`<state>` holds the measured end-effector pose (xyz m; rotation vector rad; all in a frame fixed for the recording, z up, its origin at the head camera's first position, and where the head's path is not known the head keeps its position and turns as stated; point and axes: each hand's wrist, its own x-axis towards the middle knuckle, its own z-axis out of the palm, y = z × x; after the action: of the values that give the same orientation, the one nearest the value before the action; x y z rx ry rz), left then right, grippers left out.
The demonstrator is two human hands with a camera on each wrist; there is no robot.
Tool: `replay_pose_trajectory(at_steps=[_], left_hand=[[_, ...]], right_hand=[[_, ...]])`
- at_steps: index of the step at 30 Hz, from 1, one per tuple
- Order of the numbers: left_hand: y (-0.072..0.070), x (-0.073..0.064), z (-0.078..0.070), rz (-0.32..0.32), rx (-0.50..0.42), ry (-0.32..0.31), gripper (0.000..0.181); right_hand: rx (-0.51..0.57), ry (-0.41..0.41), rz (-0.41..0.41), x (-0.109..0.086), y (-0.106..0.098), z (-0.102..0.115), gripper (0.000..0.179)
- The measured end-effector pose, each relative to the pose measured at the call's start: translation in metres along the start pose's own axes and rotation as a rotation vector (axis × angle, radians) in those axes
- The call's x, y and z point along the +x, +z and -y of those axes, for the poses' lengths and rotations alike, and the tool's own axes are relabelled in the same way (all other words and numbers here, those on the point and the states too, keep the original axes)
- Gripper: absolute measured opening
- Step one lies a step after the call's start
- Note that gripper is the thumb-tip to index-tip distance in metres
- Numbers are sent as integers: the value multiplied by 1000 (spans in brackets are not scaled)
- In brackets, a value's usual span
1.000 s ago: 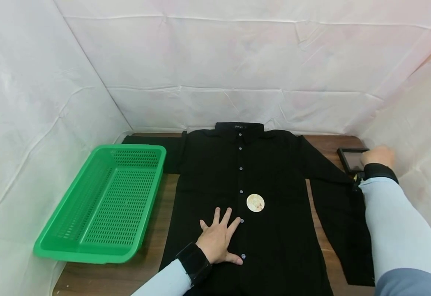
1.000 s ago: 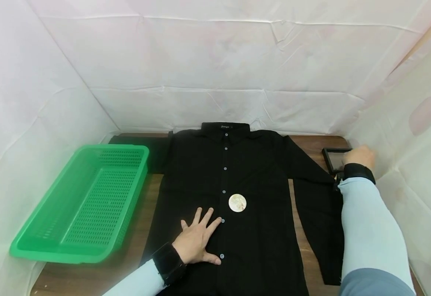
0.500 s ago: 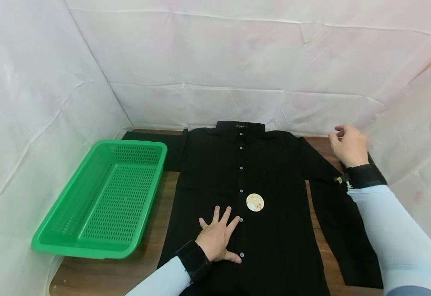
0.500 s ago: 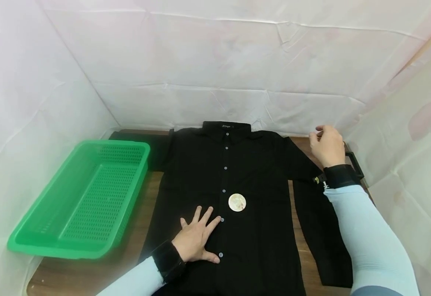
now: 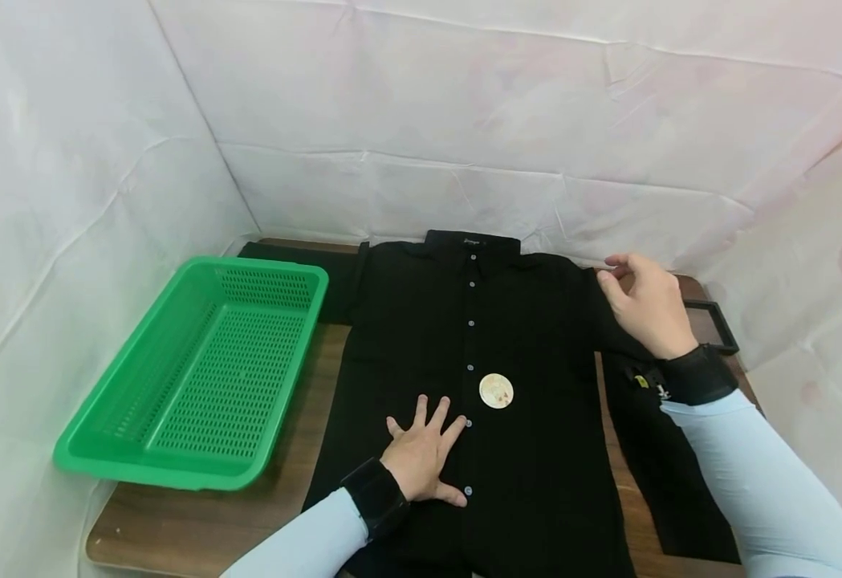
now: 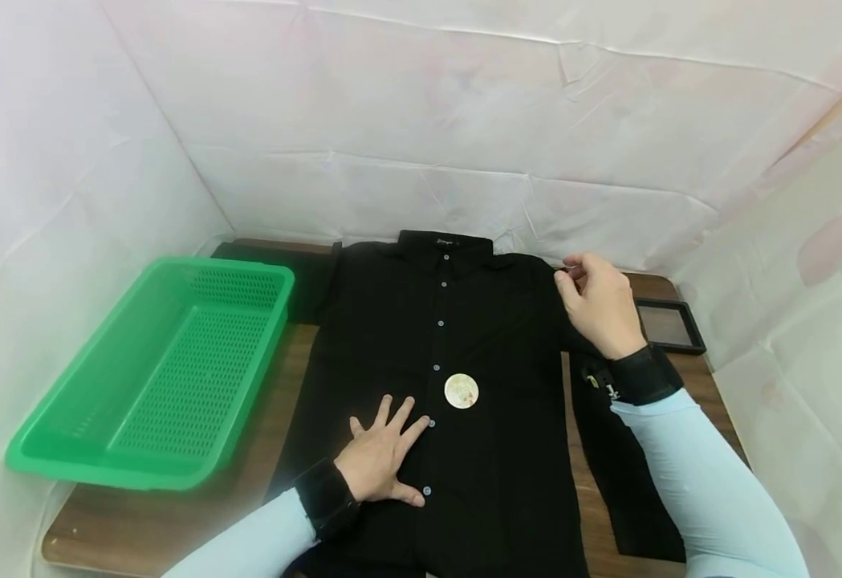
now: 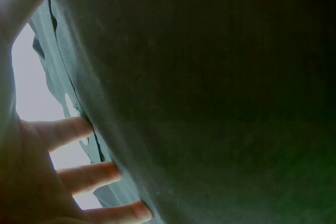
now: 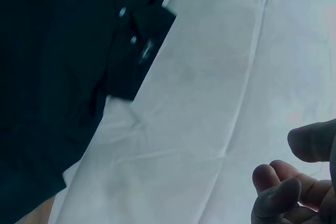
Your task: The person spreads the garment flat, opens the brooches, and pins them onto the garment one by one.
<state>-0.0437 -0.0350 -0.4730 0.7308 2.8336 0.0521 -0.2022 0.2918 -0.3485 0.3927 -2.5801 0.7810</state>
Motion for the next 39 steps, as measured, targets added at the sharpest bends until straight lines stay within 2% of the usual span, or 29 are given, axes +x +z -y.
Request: replay_pose_trajectory(at_steps=[4, 9, 22, 39], left_hand=[[0, 3, -2, 1, -7, 10, 115], [1, 6, -3, -2, -14, 14, 115], [2, 5, -3, -16, -11, 19, 115], [-2, 5, -4, 4, -17, 27, 114]], right_hand=[[-5, -58, -4, -8, 1, 9, 27], [-7, -89, 55, -17, 12, 18, 26], [91, -97, 277, -51, 52, 35, 21], [111, -46, 375, -79, 71, 37, 24]])
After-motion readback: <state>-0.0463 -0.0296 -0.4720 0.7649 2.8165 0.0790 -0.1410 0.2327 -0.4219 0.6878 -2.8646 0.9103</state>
